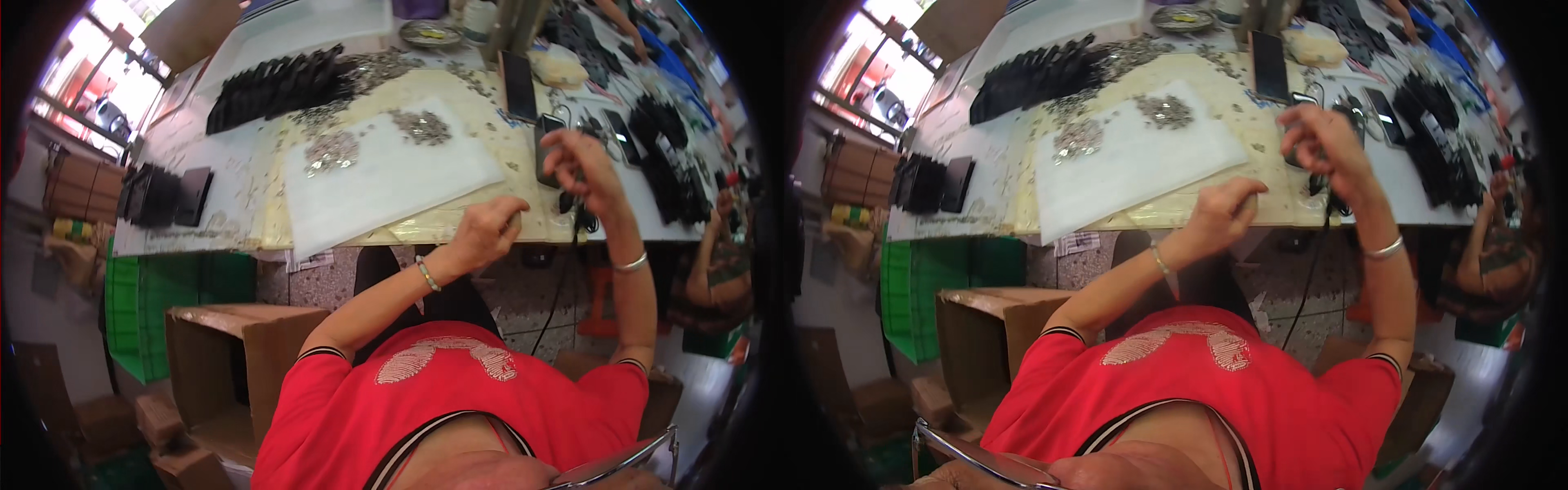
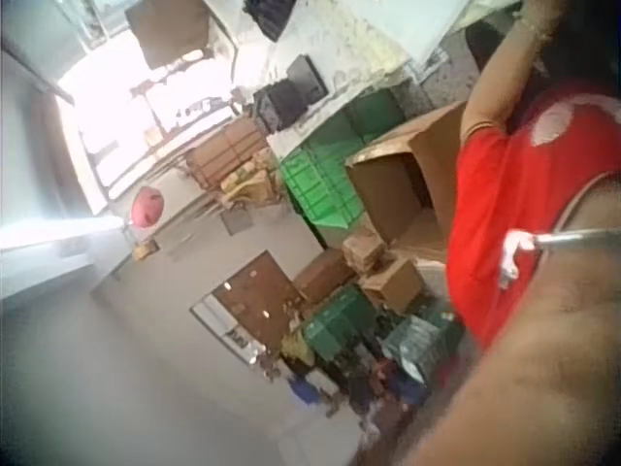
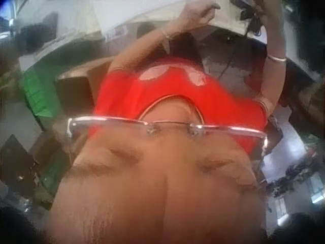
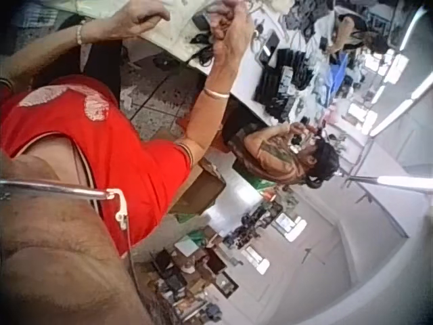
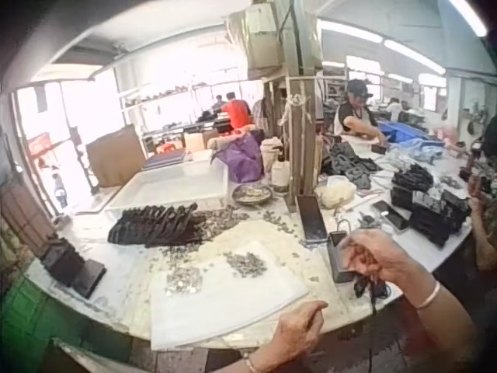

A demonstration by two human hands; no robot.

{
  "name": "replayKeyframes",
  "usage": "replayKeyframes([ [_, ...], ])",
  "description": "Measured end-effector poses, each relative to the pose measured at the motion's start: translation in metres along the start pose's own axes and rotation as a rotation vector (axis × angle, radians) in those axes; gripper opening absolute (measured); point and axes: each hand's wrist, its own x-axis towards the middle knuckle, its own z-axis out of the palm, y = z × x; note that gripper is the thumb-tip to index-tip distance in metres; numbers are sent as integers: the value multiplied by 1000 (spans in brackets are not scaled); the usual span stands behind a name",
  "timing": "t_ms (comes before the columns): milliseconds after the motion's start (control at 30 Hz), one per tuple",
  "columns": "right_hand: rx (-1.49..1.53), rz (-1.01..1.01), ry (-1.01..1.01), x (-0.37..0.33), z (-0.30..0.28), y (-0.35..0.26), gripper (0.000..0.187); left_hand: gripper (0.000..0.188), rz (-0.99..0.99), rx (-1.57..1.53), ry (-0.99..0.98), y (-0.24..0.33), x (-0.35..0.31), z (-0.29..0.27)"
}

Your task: Assembling small plastic components by inserting metal pins or springs into plastic housings at a workbench.

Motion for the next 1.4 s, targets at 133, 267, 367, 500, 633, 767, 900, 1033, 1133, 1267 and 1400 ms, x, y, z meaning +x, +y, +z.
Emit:
replayKeyframes([
  [133, 38, 117, -182, 26, 73, 27, 33, 25, 7, -4, -18, 35, -39, -26],
  [267, 106, 64, -139, 80, 106, 31, 31, 26, -95, 37, 44, 43, -89, -51],
  [367, 288, 28, -31, 119, 108, 38, 25, 29, -164, 55, 131, 39, -111, -69],
  [500, 261, -17, -4, 148, 102, 54, 21, 30, -202, 218, 180, 43, -119, -114],
  [633, 49, 2, 120, 167, 77, 84, 21, 33, -189, 879, 491, 42, -114, -176],
  [767, -851, -479, 572, 182, 64, 110, 22, 33, -258, 963, 443, 22, -118, -220],
  [900, -969, -456, 450, 163, 77, 94, 20, 37, -227, 953, 256, 12, -121, -234],
  [1033, -1010, -459, 438, 160, 72, 96, 18, 33, -174, 978, 146, 1, -107, -247],
  [1133, -1025, -476, 425, 155, 77, 91, 18, 23, -172, 956, 97, -6, -90, -265],
  [1267, -1057, -412, 425, 155, 78, 91, 18, 7, -134, 934, 80, -45, -59, -322],
  [1400, -1097, -367, 441, 155, 78, 96, 17, 9, -163, 1071, 495, -115, 4, -420],
])
